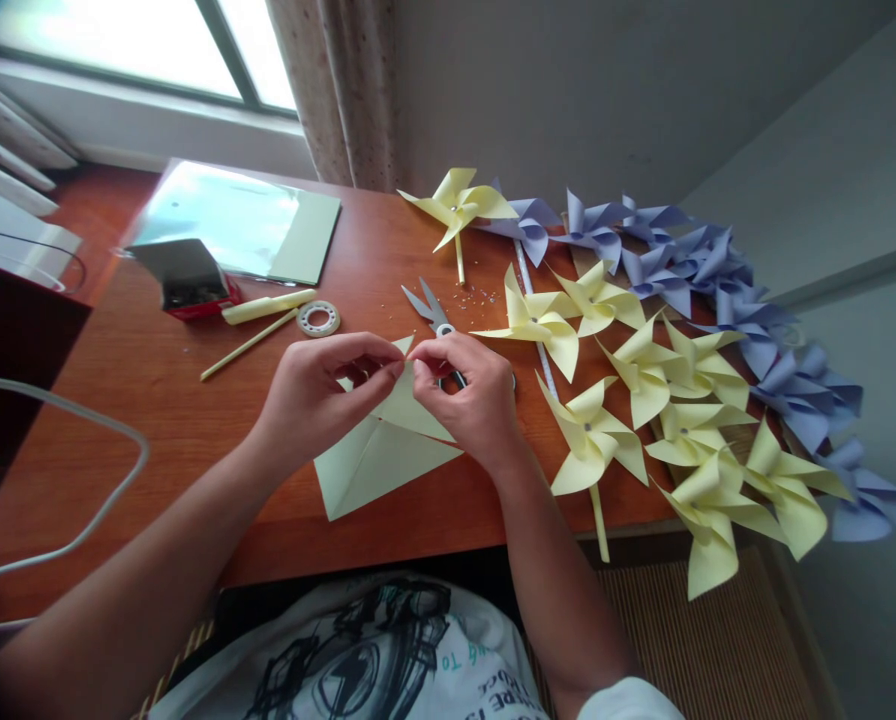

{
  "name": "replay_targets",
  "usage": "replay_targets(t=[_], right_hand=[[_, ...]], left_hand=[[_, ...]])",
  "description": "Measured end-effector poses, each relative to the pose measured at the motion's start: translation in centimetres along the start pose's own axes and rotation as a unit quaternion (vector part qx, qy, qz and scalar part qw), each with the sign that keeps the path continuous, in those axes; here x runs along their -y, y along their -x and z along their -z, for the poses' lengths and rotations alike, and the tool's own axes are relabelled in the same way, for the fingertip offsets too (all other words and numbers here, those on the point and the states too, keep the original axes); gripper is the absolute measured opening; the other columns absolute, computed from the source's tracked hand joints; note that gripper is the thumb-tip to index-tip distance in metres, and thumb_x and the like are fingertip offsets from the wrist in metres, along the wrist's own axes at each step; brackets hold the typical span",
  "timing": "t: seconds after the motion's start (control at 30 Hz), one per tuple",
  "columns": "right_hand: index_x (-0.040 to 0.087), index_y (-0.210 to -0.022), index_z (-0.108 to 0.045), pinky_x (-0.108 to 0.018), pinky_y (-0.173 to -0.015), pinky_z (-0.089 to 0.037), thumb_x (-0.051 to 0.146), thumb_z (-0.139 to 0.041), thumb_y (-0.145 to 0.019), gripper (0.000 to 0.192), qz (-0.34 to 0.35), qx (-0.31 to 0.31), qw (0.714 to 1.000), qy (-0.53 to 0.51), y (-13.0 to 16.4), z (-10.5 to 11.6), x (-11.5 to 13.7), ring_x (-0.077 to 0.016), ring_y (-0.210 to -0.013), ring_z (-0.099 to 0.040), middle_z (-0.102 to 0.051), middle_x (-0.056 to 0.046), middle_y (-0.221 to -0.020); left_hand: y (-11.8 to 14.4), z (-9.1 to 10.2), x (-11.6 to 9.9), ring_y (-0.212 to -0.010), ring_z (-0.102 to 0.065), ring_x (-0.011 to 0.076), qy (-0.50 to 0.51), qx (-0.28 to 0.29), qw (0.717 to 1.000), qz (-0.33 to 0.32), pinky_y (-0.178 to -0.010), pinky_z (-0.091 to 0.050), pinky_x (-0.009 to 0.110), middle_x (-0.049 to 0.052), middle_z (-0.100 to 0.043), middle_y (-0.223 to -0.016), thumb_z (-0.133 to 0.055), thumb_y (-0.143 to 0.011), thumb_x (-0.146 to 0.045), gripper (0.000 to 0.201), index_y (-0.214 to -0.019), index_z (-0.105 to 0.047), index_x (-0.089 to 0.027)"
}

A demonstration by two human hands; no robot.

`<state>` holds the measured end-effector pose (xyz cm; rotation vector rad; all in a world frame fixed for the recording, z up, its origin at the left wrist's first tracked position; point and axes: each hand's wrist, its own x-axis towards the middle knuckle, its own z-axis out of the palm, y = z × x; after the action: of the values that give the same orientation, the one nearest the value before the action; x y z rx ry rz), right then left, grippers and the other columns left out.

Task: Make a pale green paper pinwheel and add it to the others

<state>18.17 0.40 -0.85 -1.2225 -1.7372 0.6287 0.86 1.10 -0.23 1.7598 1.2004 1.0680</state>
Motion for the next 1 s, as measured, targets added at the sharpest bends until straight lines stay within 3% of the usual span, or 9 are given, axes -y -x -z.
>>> replay_targets(t=[0.2, 0.67, 1.0], right_hand=[[0.024, -0.09, -0.07, -0.031, -0.074, -0.058, 0.022, -0.065, -0.091, 0.006, -0.031, 0.011, 0.998, -0.052, 0.09, 0.21, 0.16, -0.018, -0.084, -0.069, -0.071, -0.002, -0.088], [0.026, -0.088, -0.07, -0.031, -0.072, -0.057, 0.024, -0.066, -0.093, 0.007, -0.007, 0.008, 1.0, -0.023, 0.06, 0.1, 0.17, -0.0177, -0.081, -0.067, -0.071, 0.0, -0.085], [0.027, -0.09, -0.069, -0.035, -0.074, -0.056, 0.02, -0.064, -0.093, 0.01, 0.074, -0.017, 0.996, 0.052, 0.29, -0.38, -0.16, -0.0186, -0.076, -0.066, -0.071, -0.002, -0.085]], left_hand=[[-0.1, 0.0, 0.06, -0.059, -0.058, 0.0111, 0.014, -0.001, 1.0, 0.005, -0.056, -0.046, 0.021, 0.001, -0.068, -0.067, -0.064, -0.085, -0.02, 0.009, -0.082, -0.072, -0.015], [-0.04, 0.03, 0.14, -0.06, -0.059, 0.0116, 0.007, 0.002, 1.0, -0.001, -0.056, -0.047, 0.021, 0.001, -0.069, -0.068, -0.065, -0.085, -0.02, 0.007, -0.082, -0.07, -0.016], [0.23, -0.1, 0.4, -0.063, -0.06, 0.0129, -0.073, -0.031, 0.996, -0.044, -0.058, -0.048, 0.024, 0.002, -0.071, -0.073, -0.063, -0.084, -0.017, 0.008, -0.082, -0.071, -0.018]])
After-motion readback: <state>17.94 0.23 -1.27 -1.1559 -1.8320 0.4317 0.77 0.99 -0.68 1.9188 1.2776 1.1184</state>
